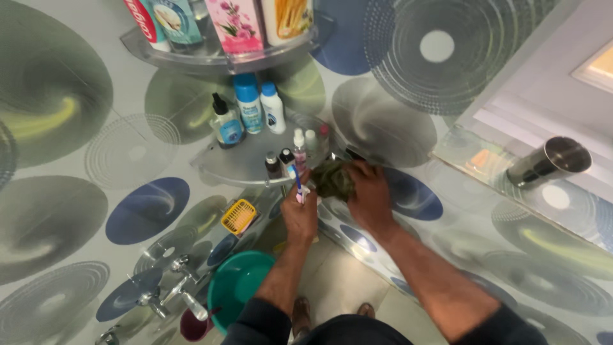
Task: The person cleans a bathroom sink area. They wipe the faucet and surrounding surfaces with a cloth, rinse the cloth under running water, and wipe a metal cup and toothbrushes. The person places the cleaned items back on the shelf and windowsill.
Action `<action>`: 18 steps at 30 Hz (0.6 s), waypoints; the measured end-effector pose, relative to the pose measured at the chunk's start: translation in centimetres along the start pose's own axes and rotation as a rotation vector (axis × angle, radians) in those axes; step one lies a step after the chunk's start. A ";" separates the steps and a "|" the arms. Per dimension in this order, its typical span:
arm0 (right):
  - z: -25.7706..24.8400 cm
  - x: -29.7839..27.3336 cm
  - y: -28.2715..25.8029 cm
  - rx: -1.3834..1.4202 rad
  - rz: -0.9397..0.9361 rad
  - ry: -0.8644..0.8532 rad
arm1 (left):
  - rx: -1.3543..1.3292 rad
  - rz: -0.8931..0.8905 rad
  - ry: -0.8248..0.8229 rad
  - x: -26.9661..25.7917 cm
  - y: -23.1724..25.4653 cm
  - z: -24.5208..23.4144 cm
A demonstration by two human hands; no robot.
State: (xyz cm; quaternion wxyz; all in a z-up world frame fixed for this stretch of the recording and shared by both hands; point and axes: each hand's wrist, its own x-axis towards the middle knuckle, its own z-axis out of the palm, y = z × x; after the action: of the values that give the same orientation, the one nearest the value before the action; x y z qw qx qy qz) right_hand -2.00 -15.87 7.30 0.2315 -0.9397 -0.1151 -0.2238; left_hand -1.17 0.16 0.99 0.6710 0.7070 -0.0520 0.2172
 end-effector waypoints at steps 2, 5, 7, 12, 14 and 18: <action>-0.1 -1.0 -0.9 0.104 -0.037 -0.028 | 0.006 0.027 0.018 0.2 0.1 -0.3; 0.2 -2.0 -1.8 0.175 -0.093 -0.104 | 0.023 -0.174 0.033 -0.4 0.2 -0.8; 0.7 -1.3 -2.2 0.102 -0.085 -0.022 | 0.057 -0.277 0.040 -0.5 0.5 -0.9; 3.2 3.3 -3.7 -0.021 0.017 -0.101 | 0.168 -0.226 0.076 -0.6 0.5 -0.8; 4.2 4.5 -4.1 -0.076 0.079 -0.275 | 0.179 -0.250 0.095 -0.6 0.1 -0.8; 4.1 2.7 -2.9 0.119 -0.165 -0.111 | 0.209 -0.198 0.121 -1.2 -0.4 -0.7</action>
State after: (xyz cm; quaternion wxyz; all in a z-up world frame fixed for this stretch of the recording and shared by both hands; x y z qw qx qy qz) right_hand 0.95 -11.06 6.51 0.2608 -0.9227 -0.2176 -0.1826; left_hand -2.27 0.62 0.14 0.6139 0.7602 0.0810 0.1964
